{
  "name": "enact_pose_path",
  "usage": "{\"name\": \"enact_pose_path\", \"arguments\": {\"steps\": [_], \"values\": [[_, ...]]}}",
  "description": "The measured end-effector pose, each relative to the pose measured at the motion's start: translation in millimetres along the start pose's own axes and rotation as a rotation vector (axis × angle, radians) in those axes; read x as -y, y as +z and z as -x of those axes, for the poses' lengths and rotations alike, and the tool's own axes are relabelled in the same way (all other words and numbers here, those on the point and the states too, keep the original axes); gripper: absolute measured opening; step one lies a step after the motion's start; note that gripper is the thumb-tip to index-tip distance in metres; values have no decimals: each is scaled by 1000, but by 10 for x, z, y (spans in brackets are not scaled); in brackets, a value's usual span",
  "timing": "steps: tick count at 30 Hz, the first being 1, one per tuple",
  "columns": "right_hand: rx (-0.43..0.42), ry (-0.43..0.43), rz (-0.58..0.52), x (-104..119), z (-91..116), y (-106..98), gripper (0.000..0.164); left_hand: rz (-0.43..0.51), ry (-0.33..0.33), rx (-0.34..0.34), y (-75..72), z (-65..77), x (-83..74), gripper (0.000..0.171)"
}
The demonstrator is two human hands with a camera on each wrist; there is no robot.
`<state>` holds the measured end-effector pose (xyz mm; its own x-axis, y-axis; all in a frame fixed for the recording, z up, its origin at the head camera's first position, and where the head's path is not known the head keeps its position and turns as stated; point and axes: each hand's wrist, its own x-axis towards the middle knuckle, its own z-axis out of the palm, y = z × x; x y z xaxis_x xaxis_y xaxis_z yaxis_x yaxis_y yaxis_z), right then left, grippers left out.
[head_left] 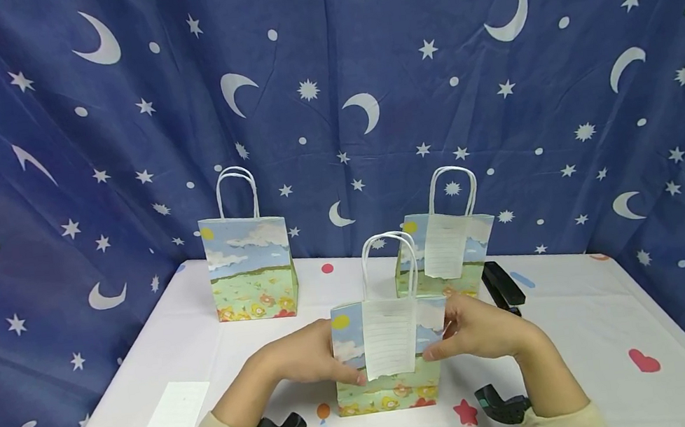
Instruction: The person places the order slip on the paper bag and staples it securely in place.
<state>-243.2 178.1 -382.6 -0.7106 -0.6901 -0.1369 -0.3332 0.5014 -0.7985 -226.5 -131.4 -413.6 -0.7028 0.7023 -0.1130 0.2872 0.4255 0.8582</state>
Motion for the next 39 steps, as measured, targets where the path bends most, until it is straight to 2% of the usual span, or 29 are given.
{"name": "enact_pose_path", "arguments": {"steps": [5, 11, 13, 16, 18, 20, 23, 25, 28, 33, 36, 39], "values": [[19, 71, 51, -38, -47, 76, 42, 20, -60, 73, 17, 17, 58, 56], [45, 80, 93, -89, -86, 155, 63, 43, -137, 130, 19, 29, 73, 42], [55, 76, 103, -96, -93, 170, 65, 94, -138, 159, 21, 32, 77, 42], [53, 93, 130, -99, -92, 178, 58, 120, -133, 178, 23, 32, 82, 43], [49, 90, 129, -99, -95, 177, 60, 61, -149, 142, 19, 31, 80, 42], [44, 102, 121, -98, -99, 176, 62, -77, -201, 79, 6, 34, 71, 37], [22, 107, 117, -103, -118, 174, 65, -260, -272, -15, -23, 35, 66, 46], [-9, 128, 132, -106, -131, 171, 60, -324, -299, -55, -52, 35, 77, 52], [-64, 136, 151, -118, -160, 164, 54, -312, -287, -98, -106, 24, 126, 55], [-163, 148, 109, -148, -225, 172, 45, -251, -244, -187, -218, 13, 227, 65], [-239, 105, 73, -174, -274, 185, 43, -205, -205, -242, -271, 10, 263, 70], [-318, 45, 35, -200, -327, 204, 48, -172, -176, -317, -303, 3, 281, 70]]}}
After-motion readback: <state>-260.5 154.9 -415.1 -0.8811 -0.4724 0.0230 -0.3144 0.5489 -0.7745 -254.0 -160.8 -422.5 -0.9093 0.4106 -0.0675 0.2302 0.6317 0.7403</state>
